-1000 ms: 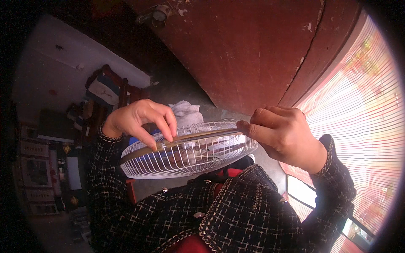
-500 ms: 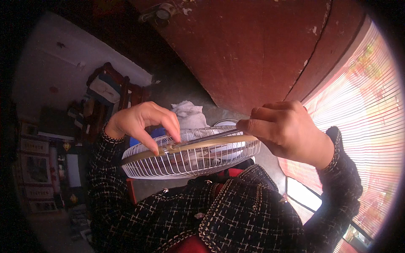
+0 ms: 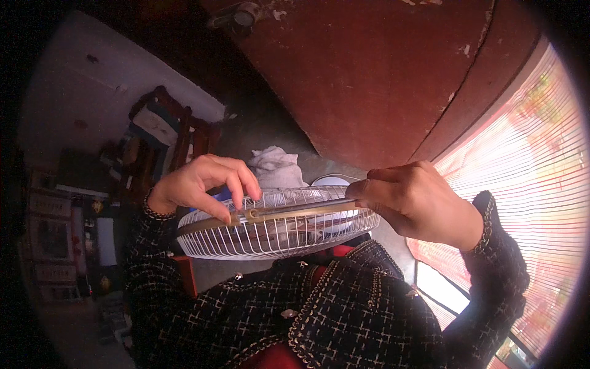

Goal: The person assembles a white pedestal fan by attaching the front wire cage to the fan head. They use a thin metal rod to align and secure the cage onto the fan blades and motor housing, rotating the unit to ensure proper fit.

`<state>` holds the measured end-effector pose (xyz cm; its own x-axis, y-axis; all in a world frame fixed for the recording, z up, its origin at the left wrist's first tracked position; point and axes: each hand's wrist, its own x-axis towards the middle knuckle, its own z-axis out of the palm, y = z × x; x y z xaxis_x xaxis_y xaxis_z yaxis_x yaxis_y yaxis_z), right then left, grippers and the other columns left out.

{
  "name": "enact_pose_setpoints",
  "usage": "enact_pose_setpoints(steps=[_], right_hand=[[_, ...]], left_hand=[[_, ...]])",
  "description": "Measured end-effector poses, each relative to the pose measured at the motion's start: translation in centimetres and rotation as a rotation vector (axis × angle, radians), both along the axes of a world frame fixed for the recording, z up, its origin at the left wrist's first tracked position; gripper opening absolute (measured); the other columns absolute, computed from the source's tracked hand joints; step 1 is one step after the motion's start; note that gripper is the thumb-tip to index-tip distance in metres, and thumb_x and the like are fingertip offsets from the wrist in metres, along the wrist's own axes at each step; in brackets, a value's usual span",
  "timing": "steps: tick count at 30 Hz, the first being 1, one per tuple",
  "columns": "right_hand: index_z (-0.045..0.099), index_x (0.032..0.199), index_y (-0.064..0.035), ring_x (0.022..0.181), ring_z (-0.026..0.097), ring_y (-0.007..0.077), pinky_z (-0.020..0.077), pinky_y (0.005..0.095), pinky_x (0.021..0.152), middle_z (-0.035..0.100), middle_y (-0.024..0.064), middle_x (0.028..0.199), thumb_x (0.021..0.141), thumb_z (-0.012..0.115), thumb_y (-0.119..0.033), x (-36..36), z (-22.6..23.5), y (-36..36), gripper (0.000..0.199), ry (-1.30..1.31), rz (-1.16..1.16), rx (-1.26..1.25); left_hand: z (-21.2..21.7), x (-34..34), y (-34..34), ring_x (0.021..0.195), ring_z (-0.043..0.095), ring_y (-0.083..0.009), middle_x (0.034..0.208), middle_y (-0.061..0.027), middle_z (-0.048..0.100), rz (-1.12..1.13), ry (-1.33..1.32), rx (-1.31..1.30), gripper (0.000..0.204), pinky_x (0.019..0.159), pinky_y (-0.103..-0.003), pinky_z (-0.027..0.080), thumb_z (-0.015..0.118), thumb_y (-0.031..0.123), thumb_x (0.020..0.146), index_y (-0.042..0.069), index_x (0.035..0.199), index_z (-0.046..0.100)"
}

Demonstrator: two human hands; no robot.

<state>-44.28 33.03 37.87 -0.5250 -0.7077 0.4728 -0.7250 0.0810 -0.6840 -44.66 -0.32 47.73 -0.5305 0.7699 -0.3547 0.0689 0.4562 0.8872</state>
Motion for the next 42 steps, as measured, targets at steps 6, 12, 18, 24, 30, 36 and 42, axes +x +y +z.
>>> enact_pose_setpoints(steps=[6,12,18,24,30,36,42], right_hand=[[0.068,0.089,0.0004,0.065,0.068,0.0261,0.0516,0.0331,0.055,0.067,0.0136,0.074,0.077,0.069,-0.001,-0.5,0.4,-0.2,0.012,-0.035,0.04,0.067],[0.069,0.088,0.0028,0.066,0.069,0.0279,0.0534,0.0316,0.057,0.068,0.0165,0.074,0.077,0.07,0.001,-0.4,0.6,-0.8,0.011,-0.006,0.029,0.065],[0.069,0.093,0.0047,0.069,0.069,0.0264,0.0552,0.032,0.06,0.069,0.0173,0.08,0.082,0.066,0.003,-1.1,1.1,-1.6,0.012,-0.154,0.18,0.063],[0.069,0.097,0.0054,0.067,0.068,0.025,0.0549,0.0322,0.06,0.068,0.0168,0.079,0.086,0.061,0.003,-2.4,2.6,-2.2,0.013,-0.368,0.256,0.172],[0.068,0.097,0.006,0.065,0.067,0.0245,0.0539,0.0321,0.06,0.068,0.0161,0.078,0.086,0.061,0.003,-0.5,2.9,-3.6,0.014,-0.393,0.252,0.193],[0.066,0.098,0.0055,0.067,0.067,0.0246,0.0543,0.0328,0.061,0.068,0.016,0.08,0.084,0.06,0.006,0.0,2.7,-4.4,0.015,-0.381,0.264,0.177],[0.065,0.1,0.0036,0.07,0.069,0.0265,0.055,0.0353,0.062,0.068,0.0155,0.081,0.081,0.059,0.009,-0.2,2.8,-5.3,0.021,-0.198,0.223,0.157]], left_hand=[[0.9,1.3,-0.5,0.103,0.065,-0.0283,0.101,-0.0141,0.066,0.04,0.215,-0.105,0.017,0.087,-0.038,0.052,0.079,0.004,0.07,0.002,0.082,0.068],[1.8,5.2,0.3,0.097,0.067,-0.0263,0.092,-0.0141,0.069,0.321,0.425,-0.229,0.016,0.084,-0.036,0.054,0.077,0.0,0.072,-0.001,0.087,0.071],[1.7,6.6,-0.7,0.091,0.068,-0.0238,0.091,-0.0133,0.069,0.41,0.4,-0.156,0.018,0.082,-0.035,0.054,0.077,-0.002,0.071,0.0,0.088,0.071],[1.7,7.7,-0.3,0.087,0.069,-0.0229,0.089,-0.0128,0.069,0.597,0.521,-0.189,0.014,0.079,-0.033,0.055,0.077,-0.004,0.072,0.0,0.083,0.07],[1.3,11.5,-0.1,0.079,0.068,-0.0199,0.09,-0.0129,0.067,0.58,0.913,-0.298,0.014,0.065,-0.027,0.056,0.075,-0.003,0.075,-0.001,0.086,0.067],[0.1,13.7,0.4,0.091,0.069,-0.0244,0.093,-0.014,0.069,0.8,0.96,-0.243,0.017,0.08,-0.035,0.056,0.074,-0.006,0.073,-0.005,0.089,0.067],[0.3,13.9,0.0,0.091,0.069,-0.0249,0.094,-0.015,0.07,0.795,1.02,-0.263,0.018,0.079,-0.034,0.055,0.074,-0.006,0.072,-0.005,0.089,0.067]])
